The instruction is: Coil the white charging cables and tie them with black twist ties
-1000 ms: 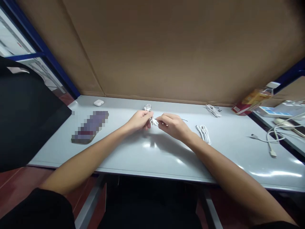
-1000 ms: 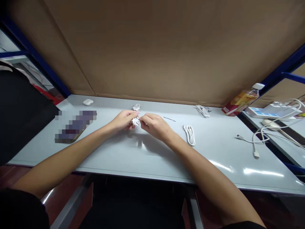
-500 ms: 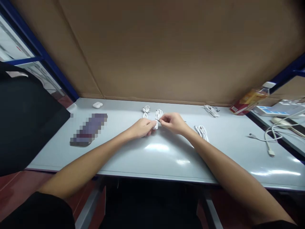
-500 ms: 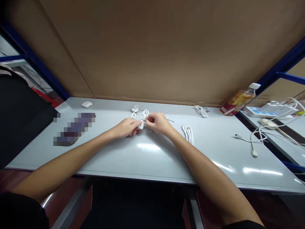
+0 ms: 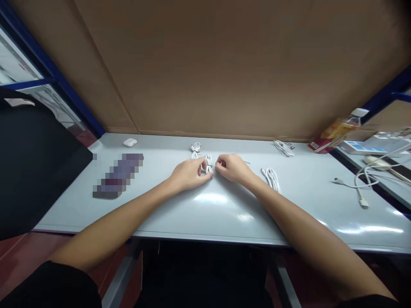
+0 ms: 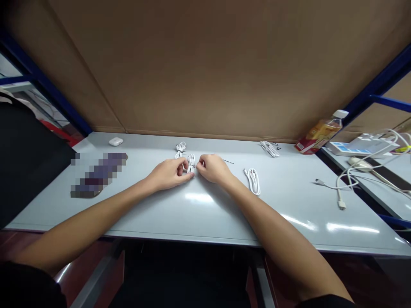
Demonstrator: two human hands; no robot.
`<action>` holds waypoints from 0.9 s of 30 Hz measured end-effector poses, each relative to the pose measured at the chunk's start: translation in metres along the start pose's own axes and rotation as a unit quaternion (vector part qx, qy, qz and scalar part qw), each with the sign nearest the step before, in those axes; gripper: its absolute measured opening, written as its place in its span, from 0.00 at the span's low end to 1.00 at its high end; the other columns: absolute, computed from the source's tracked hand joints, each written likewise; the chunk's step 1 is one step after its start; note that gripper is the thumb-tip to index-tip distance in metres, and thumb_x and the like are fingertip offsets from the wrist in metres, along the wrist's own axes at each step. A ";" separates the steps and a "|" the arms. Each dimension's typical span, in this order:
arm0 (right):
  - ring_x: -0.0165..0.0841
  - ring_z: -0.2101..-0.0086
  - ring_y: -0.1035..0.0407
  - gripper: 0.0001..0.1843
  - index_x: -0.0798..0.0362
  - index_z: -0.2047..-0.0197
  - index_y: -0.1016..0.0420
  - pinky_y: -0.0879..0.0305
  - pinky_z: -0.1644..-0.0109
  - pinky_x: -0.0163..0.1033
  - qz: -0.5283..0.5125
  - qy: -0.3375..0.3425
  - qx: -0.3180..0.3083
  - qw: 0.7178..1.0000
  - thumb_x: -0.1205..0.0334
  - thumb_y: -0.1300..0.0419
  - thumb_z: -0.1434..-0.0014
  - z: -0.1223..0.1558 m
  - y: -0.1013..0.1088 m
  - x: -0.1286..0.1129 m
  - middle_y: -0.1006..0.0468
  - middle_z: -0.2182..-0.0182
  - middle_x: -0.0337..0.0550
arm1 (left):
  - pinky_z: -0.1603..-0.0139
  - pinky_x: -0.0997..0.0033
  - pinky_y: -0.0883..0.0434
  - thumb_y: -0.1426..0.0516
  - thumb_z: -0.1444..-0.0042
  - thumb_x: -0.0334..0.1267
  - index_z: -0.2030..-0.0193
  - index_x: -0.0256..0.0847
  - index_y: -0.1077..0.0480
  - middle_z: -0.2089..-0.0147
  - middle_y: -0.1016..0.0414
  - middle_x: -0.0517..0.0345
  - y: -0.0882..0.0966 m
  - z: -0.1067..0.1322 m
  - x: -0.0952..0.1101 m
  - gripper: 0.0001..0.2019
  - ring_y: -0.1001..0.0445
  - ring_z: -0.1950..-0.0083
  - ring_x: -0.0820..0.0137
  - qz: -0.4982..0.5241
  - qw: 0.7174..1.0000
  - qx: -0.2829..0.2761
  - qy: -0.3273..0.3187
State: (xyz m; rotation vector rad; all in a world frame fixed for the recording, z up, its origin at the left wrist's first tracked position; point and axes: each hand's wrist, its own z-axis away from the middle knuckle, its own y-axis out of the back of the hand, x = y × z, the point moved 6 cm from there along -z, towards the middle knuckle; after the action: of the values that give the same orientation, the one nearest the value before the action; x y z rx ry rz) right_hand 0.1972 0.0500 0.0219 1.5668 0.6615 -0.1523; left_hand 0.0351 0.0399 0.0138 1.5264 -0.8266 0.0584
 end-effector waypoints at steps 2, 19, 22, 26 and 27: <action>0.32 0.74 0.35 0.06 0.51 0.67 0.26 0.47 0.70 0.36 0.016 -0.016 0.014 1.000 0.64 0.44 0.40 -0.001 0.006 0.003 0.21 0.73 0.40 | 0.69 0.68 0.39 0.41 0.40 0.49 0.53 0.45 0.28 0.67 0.24 0.60 0.000 -0.002 -0.001 0.14 0.27 0.67 0.64 -0.019 0.999 0.031 -0.022; 0.33 0.72 0.31 0.04 0.51 0.66 0.26 0.44 0.69 0.37 0.009 -0.018 0.043 0.999 0.65 0.42 0.41 -0.003 0.023 0.010 0.19 0.70 0.42 | 0.55 0.64 0.30 0.45 0.32 0.41 0.52 0.42 0.23 0.57 0.25 0.51 0.006 -0.011 -0.009 0.11 0.27 0.58 0.63 -0.083 0.978 0.118 -0.150; 0.34 0.71 0.30 0.04 0.52 0.68 0.27 0.43 0.69 0.37 0.001 -0.039 0.057 0.998 0.68 0.42 0.43 -0.003 0.039 0.020 0.19 0.69 0.44 | 0.52 0.61 0.31 0.45 0.32 0.40 0.52 0.42 0.22 0.56 0.24 0.50 0.014 -0.015 -0.017 0.11 0.28 0.55 0.60 -0.121 0.977 0.124 -0.128; 0.34 0.71 0.31 0.05 0.52 0.68 0.25 0.44 0.71 0.38 0.000 -0.083 0.047 0.995 0.69 0.41 0.46 -0.003 0.057 0.040 0.20 0.68 0.44 | 0.51 0.59 0.30 0.45 0.33 0.40 0.52 0.43 0.22 0.54 0.26 0.49 0.014 -0.017 -0.025 0.11 0.29 0.52 0.59 -0.149 0.976 0.115 -0.111; 0.34 0.72 0.32 0.05 0.51 0.69 0.25 0.45 0.71 0.38 0.002 -0.092 0.041 0.995 0.69 0.42 0.46 -0.002 0.061 0.046 0.20 0.69 0.43 | 0.51 0.59 0.30 0.45 0.33 0.40 0.51 0.43 0.22 0.53 0.27 0.49 0.013 -0.017 -0.025 0.12 0.30 0.51 0.59 -0.150 0.976 0.113 -0.113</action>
State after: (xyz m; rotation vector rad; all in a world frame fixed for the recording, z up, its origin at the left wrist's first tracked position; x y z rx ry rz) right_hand 0.2640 0.0686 0.0535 1.6101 0.5122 -0.3214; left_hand 0.0177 0.0677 0.0152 1.8835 -0.7766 -0.2560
